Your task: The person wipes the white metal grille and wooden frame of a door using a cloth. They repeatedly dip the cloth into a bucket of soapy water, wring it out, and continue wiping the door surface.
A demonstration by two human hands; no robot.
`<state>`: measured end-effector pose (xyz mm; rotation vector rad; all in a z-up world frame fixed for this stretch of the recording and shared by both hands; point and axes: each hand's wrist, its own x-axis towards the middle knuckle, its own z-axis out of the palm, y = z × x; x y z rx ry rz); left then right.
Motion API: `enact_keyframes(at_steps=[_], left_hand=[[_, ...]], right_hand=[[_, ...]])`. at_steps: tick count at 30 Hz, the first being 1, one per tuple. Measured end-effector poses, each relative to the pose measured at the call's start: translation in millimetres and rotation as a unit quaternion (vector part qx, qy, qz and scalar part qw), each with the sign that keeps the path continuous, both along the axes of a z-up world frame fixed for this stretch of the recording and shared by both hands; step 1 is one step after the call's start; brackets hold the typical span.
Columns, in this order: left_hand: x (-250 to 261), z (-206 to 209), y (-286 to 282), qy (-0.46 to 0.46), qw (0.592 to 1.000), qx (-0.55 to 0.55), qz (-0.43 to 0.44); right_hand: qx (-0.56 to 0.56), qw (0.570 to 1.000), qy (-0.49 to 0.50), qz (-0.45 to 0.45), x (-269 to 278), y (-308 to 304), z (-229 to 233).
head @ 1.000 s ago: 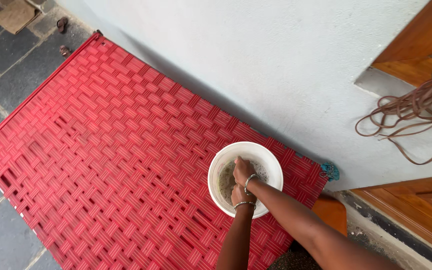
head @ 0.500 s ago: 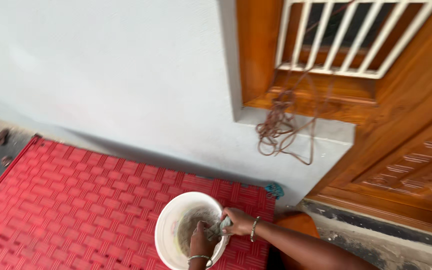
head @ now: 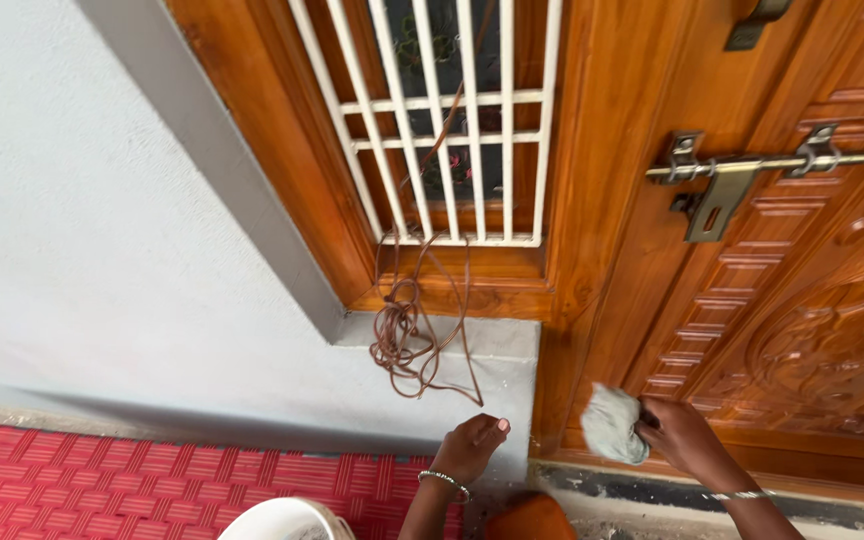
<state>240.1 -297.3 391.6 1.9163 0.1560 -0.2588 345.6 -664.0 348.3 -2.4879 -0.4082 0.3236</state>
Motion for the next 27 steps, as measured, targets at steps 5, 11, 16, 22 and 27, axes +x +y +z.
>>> enact_keyframes(at_steps=[5,11,16,22,27], left_hand=[[47.6,32.7,-22.6,-0.095,0.995,-0.006,0.014],[68.1,47.1,-37.7,-0.159,0.968,-0.190,0.047],[55.5,113.2,-55.9,-0.238,0.962,-0.126,-0.048],[97.8,180.4,-60.8,-0.457,0.845,-0.230,0.155],[191.1,292.0,-54.5,-0.682,0.683,0.117,0.234]], right_hand=[[0.068,0.997,0.018,-0.029,3.2,-11.1,18.6],[0.156,0.984,0.014,-0.090,18.8,33.2,83.6],[0.271,0.951,-0.143,-0.040,1.4,109.3,157.2],[0.277,0.921,-0.275,-0.010,-17.2,152.0,284.8],[0.211,0.733,-0.643,-0.071,27.9,141.8,391.9]])
